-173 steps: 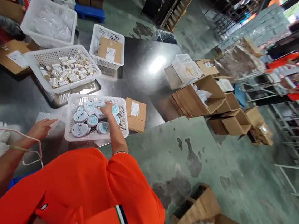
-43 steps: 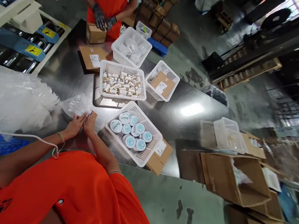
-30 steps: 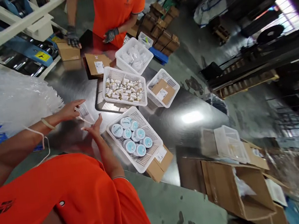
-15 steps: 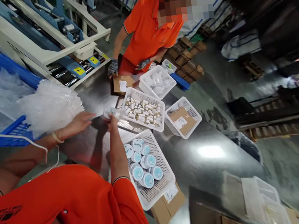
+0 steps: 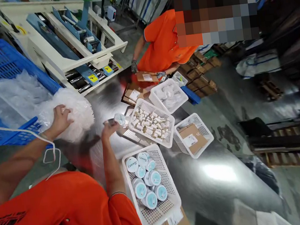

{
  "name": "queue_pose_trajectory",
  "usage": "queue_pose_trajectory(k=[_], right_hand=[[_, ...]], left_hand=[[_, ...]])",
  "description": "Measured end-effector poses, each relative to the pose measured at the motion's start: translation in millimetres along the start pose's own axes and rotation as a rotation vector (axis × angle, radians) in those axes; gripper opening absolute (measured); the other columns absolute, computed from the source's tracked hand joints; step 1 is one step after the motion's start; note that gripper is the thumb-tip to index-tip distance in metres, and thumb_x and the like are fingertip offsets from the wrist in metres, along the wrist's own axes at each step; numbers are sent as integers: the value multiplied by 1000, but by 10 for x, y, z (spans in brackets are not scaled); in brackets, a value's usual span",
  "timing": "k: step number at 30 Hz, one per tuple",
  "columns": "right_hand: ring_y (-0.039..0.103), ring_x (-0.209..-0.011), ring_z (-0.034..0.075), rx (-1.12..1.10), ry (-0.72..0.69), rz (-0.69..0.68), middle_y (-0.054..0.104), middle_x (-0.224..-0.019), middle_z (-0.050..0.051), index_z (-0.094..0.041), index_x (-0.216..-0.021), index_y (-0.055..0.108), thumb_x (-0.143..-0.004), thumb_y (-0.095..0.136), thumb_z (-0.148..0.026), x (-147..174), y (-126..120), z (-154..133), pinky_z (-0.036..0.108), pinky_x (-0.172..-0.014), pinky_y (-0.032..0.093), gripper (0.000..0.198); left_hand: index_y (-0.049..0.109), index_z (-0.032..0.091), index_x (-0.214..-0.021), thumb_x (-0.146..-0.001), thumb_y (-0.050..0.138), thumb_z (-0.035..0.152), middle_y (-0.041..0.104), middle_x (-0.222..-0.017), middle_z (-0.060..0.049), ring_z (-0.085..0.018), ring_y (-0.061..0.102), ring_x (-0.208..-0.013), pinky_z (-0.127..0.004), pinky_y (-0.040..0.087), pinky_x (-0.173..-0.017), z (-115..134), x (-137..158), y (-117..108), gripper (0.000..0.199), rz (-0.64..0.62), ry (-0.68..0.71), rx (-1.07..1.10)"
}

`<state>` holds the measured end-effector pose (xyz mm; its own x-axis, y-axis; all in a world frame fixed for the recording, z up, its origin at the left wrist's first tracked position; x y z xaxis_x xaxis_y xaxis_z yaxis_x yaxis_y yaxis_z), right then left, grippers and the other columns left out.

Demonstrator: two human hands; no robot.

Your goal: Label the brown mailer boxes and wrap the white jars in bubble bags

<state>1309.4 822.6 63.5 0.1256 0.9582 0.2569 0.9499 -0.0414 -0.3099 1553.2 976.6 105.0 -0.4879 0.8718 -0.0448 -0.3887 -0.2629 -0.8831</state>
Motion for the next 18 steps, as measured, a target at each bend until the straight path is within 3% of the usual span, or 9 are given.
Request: queue_pose_trajectory(k=[3, 6, 9, 11, 15, 18], right_hand=[[72, -125, 27, 252, -519, -384, 76, -126, 11, -20, -130, 74, -105, 75, -24, 210, 575, -304, 41, -112, 62, 25], [66, -140, 31, 459, -821, -622, 77, -141, 13, -22, -136, 78, -103, 80, -20, 307, 1064, -605, 44, -122, 55, 34], [65, -140, 32, 644, -875, -669, 80, -139, 12, -23, -127, 85, -103, 72, -11, 305, 1284, -748, 45, -120, 55, 30], [68, -133, 31, 675, -840, -604, 81, -131, 11, -22, -121, 87, -104, 65, -8, 227, 1277, -784, 44, -116, 57, 31], [74, -113, 27, 549, -701, -388, 81, -109, 9, -20, -109, 87, -109, 54, -9, -32, 1107, -890, 40, -106, 61, 34], [77, -106, 24, 446, -754, -475, 83, -108, 8, -20, -106, 87, -112, 61, -15, -30, 1089, -984, 35, -101, 62, 27]], left_hand=[[74, 14, -130, -92, 81, 23, 57, -153, -27, -48, 49, -147, -66, 43, -132, -30, 131, 87, 40, -28, 87, -2], [76, 13, -137, -93, 74, 19, 62, -149, -27, -47, 50, -143, -66, 45, -127, -17, 196, 38, 44, -49, 143, -43], [79, 16, -141, -96, 69, 18, 66, -149, -25, -45, 50, -142, -65, 41, -127, 3, 225, -43, 46, -117, 170, -117], [79, 19, -144, -95, 69, 18, 67, -152, -23, -44, 50, -144, -64, 37, -128, -13, 228, -101, 49, -144, 170, -150], [69, 21, -154, -98, 69, 20, 63, -167, -21, -43, 47, -155, -61, 37, -126, -137, 210, -183, 56, -157, 143, -173], [66, 18, -152, -96, 76, 21, 63, -169, -23, -44, 49, -158, -62, 39, -126, -240, 178, -175, 57, -148, 111, -110]])
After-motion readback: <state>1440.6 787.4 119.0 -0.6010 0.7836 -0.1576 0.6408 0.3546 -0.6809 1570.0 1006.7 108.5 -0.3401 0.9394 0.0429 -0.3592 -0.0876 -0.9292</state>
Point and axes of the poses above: each hand's wrist, its own x-axis away from the middle knuckle, its own y-axis out of the palm, z = x × y, the point moved 2 cm from there along -x, towards the middle knuckle
